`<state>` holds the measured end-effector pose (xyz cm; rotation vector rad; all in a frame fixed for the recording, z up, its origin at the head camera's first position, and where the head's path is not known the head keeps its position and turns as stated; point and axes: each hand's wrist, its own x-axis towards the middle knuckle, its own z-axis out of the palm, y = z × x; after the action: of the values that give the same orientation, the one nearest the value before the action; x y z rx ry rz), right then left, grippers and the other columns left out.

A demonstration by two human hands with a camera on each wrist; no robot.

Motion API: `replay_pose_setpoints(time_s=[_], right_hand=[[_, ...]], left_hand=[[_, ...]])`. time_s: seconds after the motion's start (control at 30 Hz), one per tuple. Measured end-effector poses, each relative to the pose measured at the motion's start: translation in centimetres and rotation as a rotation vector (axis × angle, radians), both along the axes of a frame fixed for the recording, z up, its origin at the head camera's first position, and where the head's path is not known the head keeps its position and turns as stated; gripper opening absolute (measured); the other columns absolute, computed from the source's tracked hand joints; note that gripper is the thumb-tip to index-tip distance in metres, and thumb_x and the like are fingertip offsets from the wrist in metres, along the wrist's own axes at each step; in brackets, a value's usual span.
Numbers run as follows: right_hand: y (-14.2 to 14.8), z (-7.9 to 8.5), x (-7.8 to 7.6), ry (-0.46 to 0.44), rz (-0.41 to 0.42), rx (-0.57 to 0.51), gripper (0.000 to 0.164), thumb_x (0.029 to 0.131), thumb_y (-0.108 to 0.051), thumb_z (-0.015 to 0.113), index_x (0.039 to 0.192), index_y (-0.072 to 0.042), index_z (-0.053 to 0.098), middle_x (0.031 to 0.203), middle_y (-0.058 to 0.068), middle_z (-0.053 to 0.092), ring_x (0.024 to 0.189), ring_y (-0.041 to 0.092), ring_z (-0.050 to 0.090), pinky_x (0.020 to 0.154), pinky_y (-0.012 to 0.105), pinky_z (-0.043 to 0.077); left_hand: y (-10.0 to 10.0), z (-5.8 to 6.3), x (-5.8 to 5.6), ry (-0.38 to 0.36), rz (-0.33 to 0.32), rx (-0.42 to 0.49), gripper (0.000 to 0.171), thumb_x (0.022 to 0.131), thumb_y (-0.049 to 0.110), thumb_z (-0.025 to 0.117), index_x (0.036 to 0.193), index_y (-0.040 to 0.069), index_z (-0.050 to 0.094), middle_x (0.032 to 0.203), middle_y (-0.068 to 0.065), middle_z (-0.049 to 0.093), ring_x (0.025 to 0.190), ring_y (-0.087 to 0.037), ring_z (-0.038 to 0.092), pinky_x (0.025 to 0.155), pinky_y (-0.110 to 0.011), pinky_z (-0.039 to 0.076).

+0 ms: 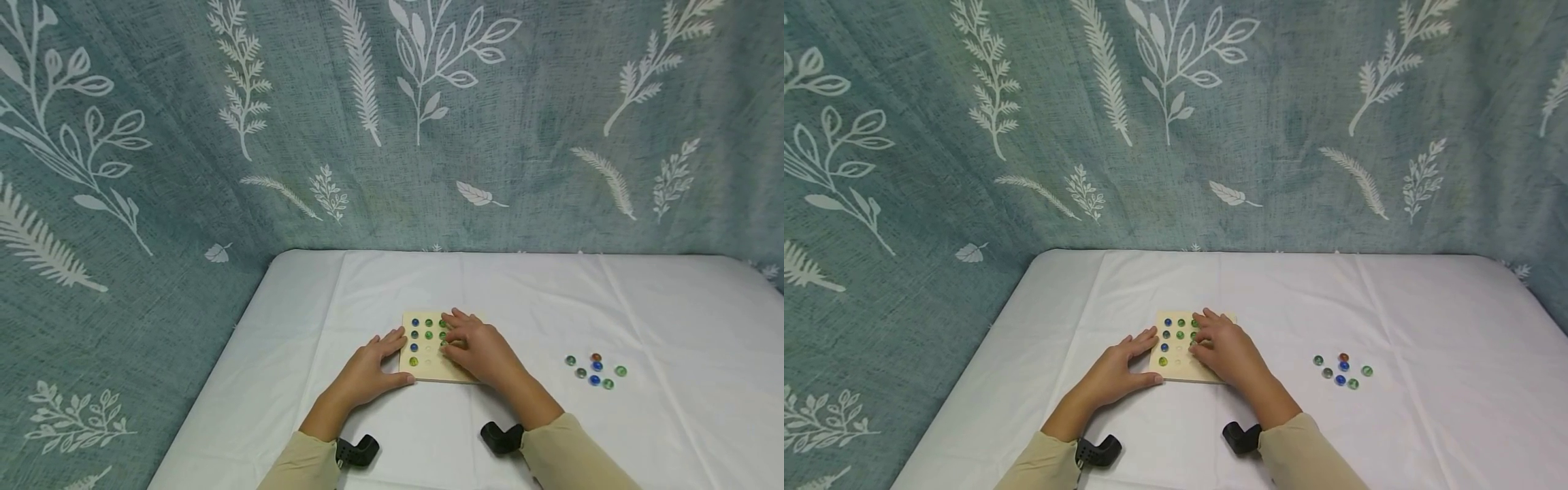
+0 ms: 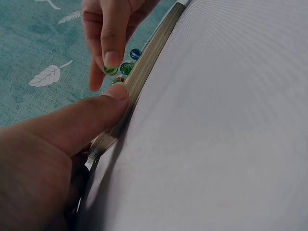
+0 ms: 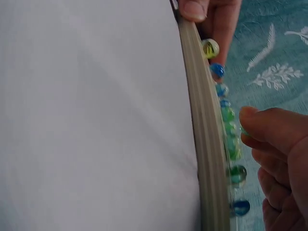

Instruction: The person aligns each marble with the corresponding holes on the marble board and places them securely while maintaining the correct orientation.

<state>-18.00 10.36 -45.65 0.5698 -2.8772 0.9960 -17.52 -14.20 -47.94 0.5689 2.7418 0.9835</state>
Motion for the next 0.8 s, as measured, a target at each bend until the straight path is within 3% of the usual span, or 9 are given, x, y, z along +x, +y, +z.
replay_pose_setpoints(time_s=[0.8], right_hand=[[-3.6,0.1,0.4,-0.012,-0.014,0.118,0.016,0.084,-0.021,0.078,0.093,-0.007,0.079,0.146,0.011,0.052,0.145,0.032,0.035,0.118,0.055,0.029]], left_hand=[[-0.8,-0.4,0.4,0.005,-0.022,-0.001,0.079,0.081,0.052,0.076,0.148,0.021,0.047,0.158,0.013,0.032,0.146,-0.042,0.027,0.117,-0.059,0.027]])
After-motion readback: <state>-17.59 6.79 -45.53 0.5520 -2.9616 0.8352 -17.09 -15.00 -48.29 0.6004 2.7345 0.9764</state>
